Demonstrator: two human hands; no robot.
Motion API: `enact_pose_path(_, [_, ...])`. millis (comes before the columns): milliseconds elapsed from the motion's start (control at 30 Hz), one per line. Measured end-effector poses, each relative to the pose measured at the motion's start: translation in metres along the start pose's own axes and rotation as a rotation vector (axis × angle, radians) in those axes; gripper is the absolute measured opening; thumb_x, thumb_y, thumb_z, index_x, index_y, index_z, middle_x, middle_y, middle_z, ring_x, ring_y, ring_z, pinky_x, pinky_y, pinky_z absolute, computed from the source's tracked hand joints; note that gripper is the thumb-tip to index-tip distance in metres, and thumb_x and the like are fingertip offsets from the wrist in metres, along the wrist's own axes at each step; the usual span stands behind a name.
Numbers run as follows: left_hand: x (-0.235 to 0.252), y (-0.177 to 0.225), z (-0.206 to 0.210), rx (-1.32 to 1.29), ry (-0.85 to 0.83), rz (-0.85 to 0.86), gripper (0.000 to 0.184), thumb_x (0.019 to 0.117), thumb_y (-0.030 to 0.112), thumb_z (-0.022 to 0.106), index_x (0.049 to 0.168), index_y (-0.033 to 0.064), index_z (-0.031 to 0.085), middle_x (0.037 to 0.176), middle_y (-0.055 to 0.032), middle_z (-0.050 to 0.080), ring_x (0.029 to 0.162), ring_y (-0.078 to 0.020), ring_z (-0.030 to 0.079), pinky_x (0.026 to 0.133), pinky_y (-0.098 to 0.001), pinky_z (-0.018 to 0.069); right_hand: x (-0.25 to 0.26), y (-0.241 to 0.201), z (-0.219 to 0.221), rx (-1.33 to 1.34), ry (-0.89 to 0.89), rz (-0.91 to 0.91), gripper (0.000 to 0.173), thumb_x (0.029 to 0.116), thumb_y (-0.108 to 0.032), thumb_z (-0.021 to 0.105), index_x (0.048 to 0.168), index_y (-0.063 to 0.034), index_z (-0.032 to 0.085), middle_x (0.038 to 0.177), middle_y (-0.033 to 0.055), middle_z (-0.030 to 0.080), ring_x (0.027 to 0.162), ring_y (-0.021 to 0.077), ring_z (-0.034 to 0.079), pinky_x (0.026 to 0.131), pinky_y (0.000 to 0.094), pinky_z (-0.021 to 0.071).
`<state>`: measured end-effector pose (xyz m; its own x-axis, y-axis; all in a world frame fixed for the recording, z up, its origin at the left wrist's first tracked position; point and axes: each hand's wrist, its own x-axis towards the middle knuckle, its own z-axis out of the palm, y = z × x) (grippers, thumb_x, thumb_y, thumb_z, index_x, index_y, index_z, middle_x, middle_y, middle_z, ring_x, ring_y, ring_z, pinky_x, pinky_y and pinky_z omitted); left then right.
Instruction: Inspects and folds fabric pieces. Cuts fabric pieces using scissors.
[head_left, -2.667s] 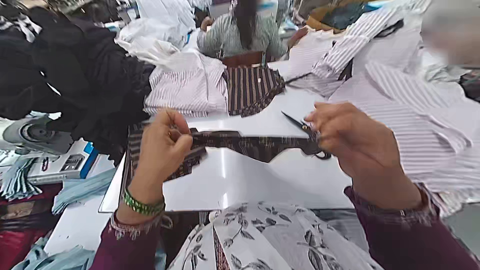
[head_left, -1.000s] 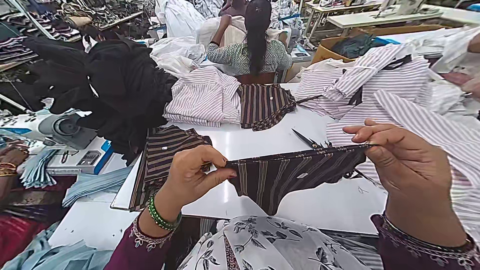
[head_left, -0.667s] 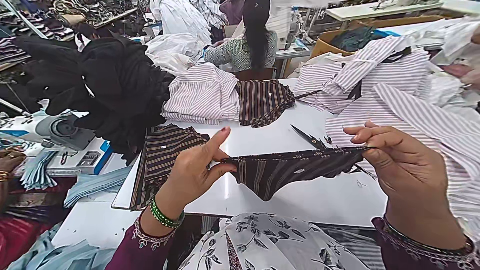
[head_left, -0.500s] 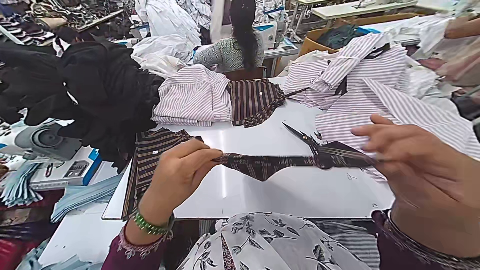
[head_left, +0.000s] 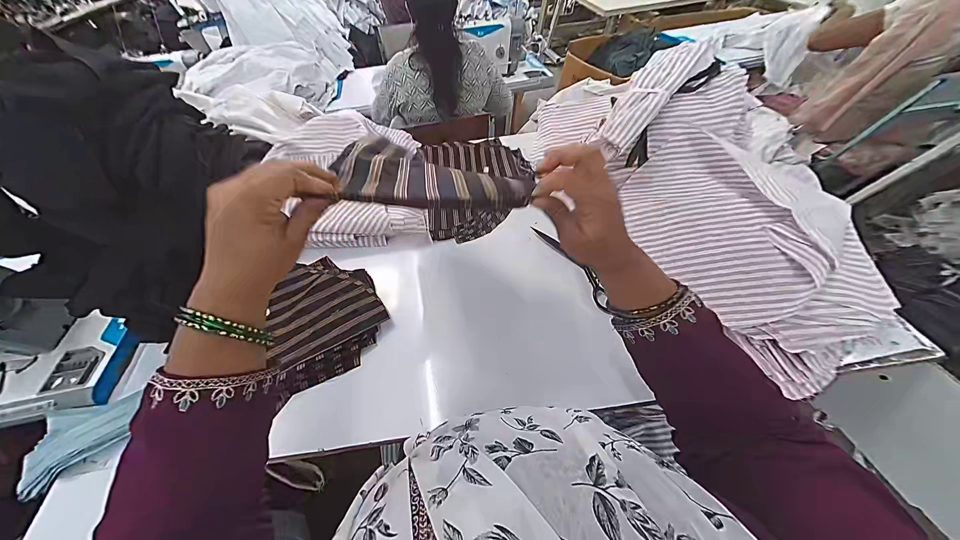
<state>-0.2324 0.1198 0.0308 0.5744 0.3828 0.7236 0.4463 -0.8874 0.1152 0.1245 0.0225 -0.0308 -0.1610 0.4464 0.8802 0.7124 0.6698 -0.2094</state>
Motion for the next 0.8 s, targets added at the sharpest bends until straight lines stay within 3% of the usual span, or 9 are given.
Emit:
enact_pose_path(100, [-0.058, -0.007, 0.041, -0.024, -0.385, -0.189, 0.011, 0.0942, 0.002, 0.065, 0.097, -0.0023, 0.075, 0.100, -0.0210, 0.074, 0.094, -0.0397, 0.072, 0.084, -0.0637, 0.0550, -0.073, 0.013, 0.033, -0.037, -0.269, 0.125, 0.020, 0.0977, -0.015, 0.059, 0.089, -0.0056, 0.075, 0.111, 0.0183, 0.068, 0.113, 0.0375, 0.062, 0.099, 0.0559, 0.0474])
enact_pose_path(200, [-0.085, 0.011, 0.076, -0.091, -1.030, -0.442, 0.020, 0.1001, 0.011, 0.065, 0.112, -0.0014, 0.075, 0.118, -0.0244, 0.071, 0.114, -0.0440, 0.066, 0.101, -0.0644, 0.0464, -0.136, 0.007, 0.046, 0.063, -0.515, 0.323, 0.020, 0.0982, -0.009, 0.057, 0.092, -0.0004, 0.075, 0.113, 0.0221, 0.070, 0.112, 0.0417, 0.066, 0.095, 0.0600, 0.0500])
enact_pose_path(233, [-0.087, 0.021, 0.086, -0.121, -1.116, -0.445, 0.024, 0.1014, 0.015, 0.064, 0.117, -0.0014, 0.073, 0.119, -0.0250, 0.070, 0.116, -0.0440, 0.065, 0.103, -0.0631, 0.0454, -0.149, 0.003, 0.044, 0.084, -0.575, 0.358, 0.021, 0.0990, -0.010, 0.057, 0.093, 0.0004, 0.074, 0.114, 0.0234, 0.070, 0.111, 0.0430, 0.066, 0.093, 0.0601, 0.0501])
enact_pose_path(333, [-0.076, 0.059, 0.115, -0.248, -0.998, -0.335, 0.030, 0.1057, 0.019, 0.056, 0.121, -0.0022, 0.071, 0.120, -0.0248, 0.070, 0.114, -0.0428, 0.066, 0.100, -0.0616, 0.0481, -0.172, -0.008, 0.032, 0.076, -0.639, 0.407, 0.021, 0.0990, -0.011, 0.057, 0.094, -0.0012, 0.075, 0.115, 0.0224, 0.070, 0.111, 0.0425, 0.066, 0.097, 0.0584, 0.0485])
enact_pose_path(400, [-0.062, 0.090, 0.149, -0.324, -0.953, -0.286, 0.036, 0.1077, 0.022, 0.051, 0.129, -0.0018, 0.067, 0.133, -0.0224, 0.066, 0.128, -0.0389, 0.061, 0.108, -0.0567, 0.0450, -0.179, -0.010, 0.026, 0.035, -0.619, 0.359, 0.021, 0.0985, -0.010, 0.056, 0.093, -0.0036, 0.076, 0.112, 0.0206, 0.071, 0.108, 0.0403, 0.067, 0.096, 0.0565, 0.0498])
enact_pose_path(467, [-0.053, 0.112, 0.191, -0.350, -1.025, -0.290, 0.052, 0.1081, 0.031, 0.050, 0.147, -0.0036, 0.050, 0.155, -0.0234, 0.047, 0.148, -0.0387, 0.039, 0.122, -0.0543, 0.0285, -0.183, -0.011, 0.024, -0.018, -0.593, 0.290, 0.021, 0.0977, -0.007, 0.055, 0.091, -0.0051, 0.075, 0.108, 0.0185, 0.072, 0.105, 0.0380, 0.069, 0.094, 0.0538, 0.0520])
enact_pose_path(567, [-0.062, 0.116, 0.244, -0.254, -1.112, -0.285, 0.085, 0.1031, 0.060, 0.044, 0.163, 0.0029, 0.021, 0.172, -0.0162, 0.014, 0.159, -0.0351, 0.007, 0.125, -0.0581, 0.0054, -0.188, -0.013, 0.018, -0.098, -0.559, 0.243, 0.021, 0.0953, -0.002, 0.055, 0.091, -0.0059, 0.075, 0.105, 0.0171, 0.073, 0.100, 0.0357, 0.071, 0.089, 0.0496, 0.0549])
enact_pose_path(700, [-0.065, 0.102, 0.261, -0.214, -1.064, -0.230, 0.092, 0.0985, 0.071, 0.040, 0.164, 0.0093, 0.022, 0.173, -0.0108, 0.011, 0.160, -0.0325, 0.002, 0.125, -0.0600, 0.0020, -0.197, -0.015, -0.001, -0.126, -0.581, 0.384, 0.022, 0.0986, -0.009, 0.054, 0.092, -0.0062, 0.075, 0.108, 0.0165, 0.073, 0.107, 0.0355, 0.069, 0.095, 0.0505, 0.0518])
enact_pose_path(800, [-0.052, 0.091, 0.269, -0.183, -1.077, -0.235, 0.092, 0.0951, 0.072, 0.047, 0.164, 0.0142, 0.026, 0.173, -0.0111, 0.013, 0.160, -0.0340, 0.006, 0.124, -0.0607, 0.0061, -0.197, -0.004, -0.023, -0.280, -0.432, 0.611, 0.027, 0.0990, -0.007, 0.051, 0.100, 0.0029, 0.076, 0.113, 0.0232, 0.071, 0.111, 0.0410, 0.068, 0.095, 0.0543, 0.0536])
